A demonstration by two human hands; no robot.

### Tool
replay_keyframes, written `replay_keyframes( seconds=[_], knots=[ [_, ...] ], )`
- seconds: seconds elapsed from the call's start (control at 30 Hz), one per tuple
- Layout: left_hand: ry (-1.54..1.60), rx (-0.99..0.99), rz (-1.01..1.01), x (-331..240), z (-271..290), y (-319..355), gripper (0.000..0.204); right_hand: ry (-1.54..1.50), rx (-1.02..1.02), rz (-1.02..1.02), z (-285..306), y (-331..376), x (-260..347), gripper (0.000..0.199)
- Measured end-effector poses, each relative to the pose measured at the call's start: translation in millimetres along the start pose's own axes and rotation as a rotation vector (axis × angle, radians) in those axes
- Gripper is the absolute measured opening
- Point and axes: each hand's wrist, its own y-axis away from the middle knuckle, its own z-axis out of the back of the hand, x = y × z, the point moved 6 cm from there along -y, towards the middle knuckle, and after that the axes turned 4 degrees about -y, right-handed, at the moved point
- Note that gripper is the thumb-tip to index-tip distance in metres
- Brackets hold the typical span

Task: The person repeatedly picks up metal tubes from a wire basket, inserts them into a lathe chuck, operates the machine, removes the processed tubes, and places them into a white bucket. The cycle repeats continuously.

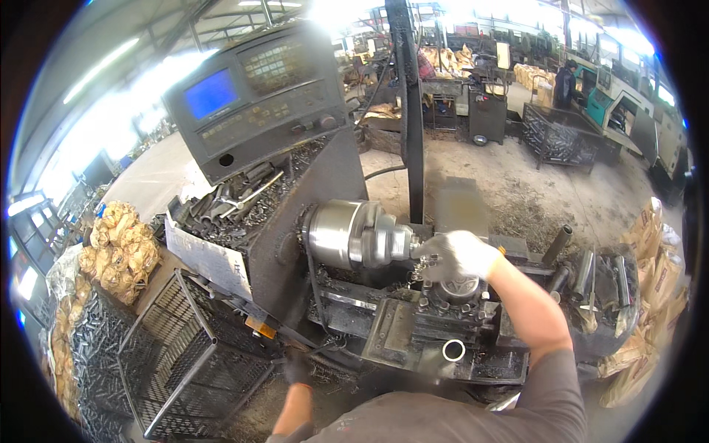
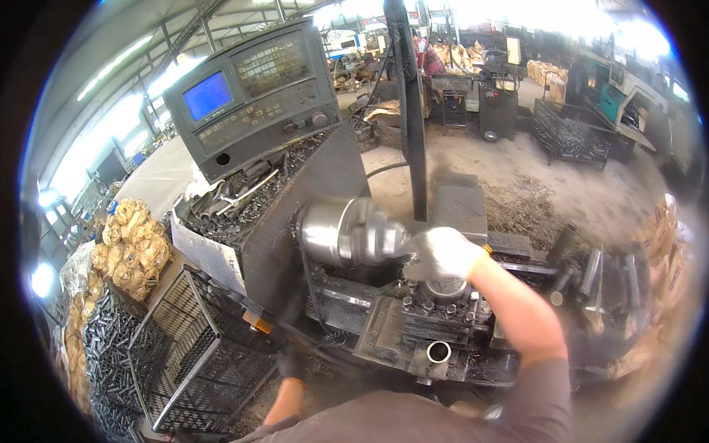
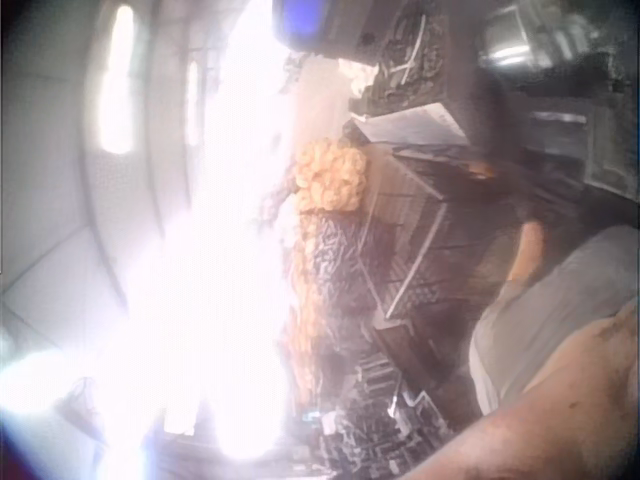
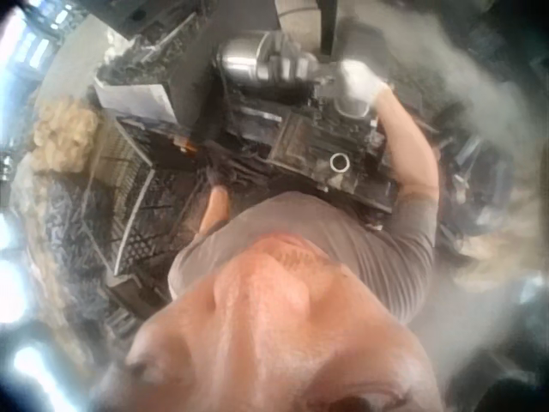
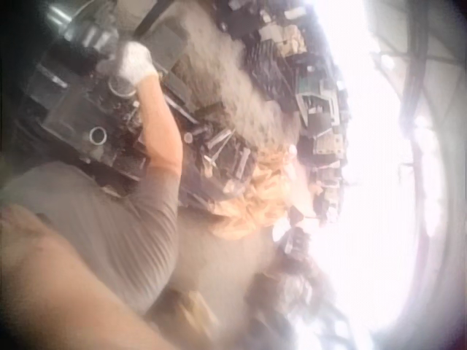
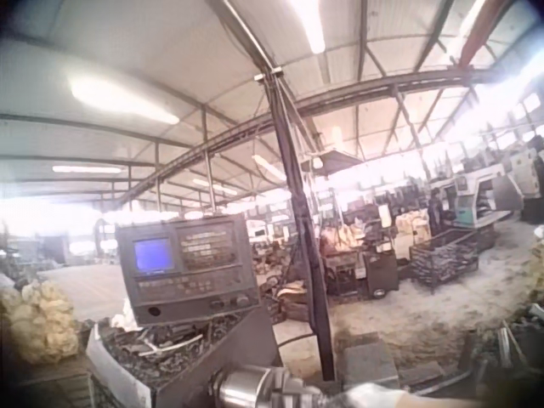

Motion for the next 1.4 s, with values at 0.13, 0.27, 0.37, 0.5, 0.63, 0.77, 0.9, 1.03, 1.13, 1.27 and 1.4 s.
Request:
replay_keyframes(
  seconds=[0.13,0.27,0.37,0.5,0.63,0.77,0.9,1.03,1.13,1.27,1.4],
  knots=[
    [0.749,0.192,0.176,-44.1,-35.1,64.2,0.031,0.312,0.890,-0.270,-69.0,-84.2,-21.0,0.047],
    [0.912,0.222,0.091,-49.1,-27.3,82.6,0.024,-0.138,0.793,-0.159,-88.2,-116.2,-55.1,0.032],
    [1.054,0.305,0.481,-6.5,-38.8,91.4,0.026,-1.016,0.504,-0.130,-64.3,-90.8,-128.4,0.035],
    [0.848,0.374,0.465,28.3,-37.2,100.6,0.028,0.305,0.007,-0.868,-17.4,-19.1,-306.7,0.040],
    [0.784,0.462,0.581,9.3,-15.0,98.4,0.029,-0.072,-0.127,-0.496,-33.0,-30.9,-322.3,0.047],
    [0.527,0.328,0.079,-101.4,48.1,40.6,0.030,-0.034,0.032,0.141,-67.8,-89.0,-209.7,0.021],
    [0.409,0.067,-0.460,-238.5,114.8,-6.0,0.034,-0.096,0.365,-0.298,-106.0,-123.1,-158.6,0.050],
    [0.346,-0.285,-0.962,-371.8,157.3,-45.0,0.055,0.091,0.300,-0.172,-102.0,-129.9,-146.3,0.031],
    [0.160,-0.199,-1.142,-451.1,142.2,-82.3,0.069,-0.422,0.472,-0.440,-116.4,-118.6,-172.3,0.027],
    [0.043,-0.153,-1.151,-507.2,106.7,-121.4,0.069,-0.352,0.673,-0.510,-132.9,-115.8,-190.8,0.030],
    [-0.318,-0.343,-1.125,-518.1,77.4,-130.4,0.064,-0.064,0.651,-0.369,-137.5,-113.6,-201.4,0.034]
  ],
)
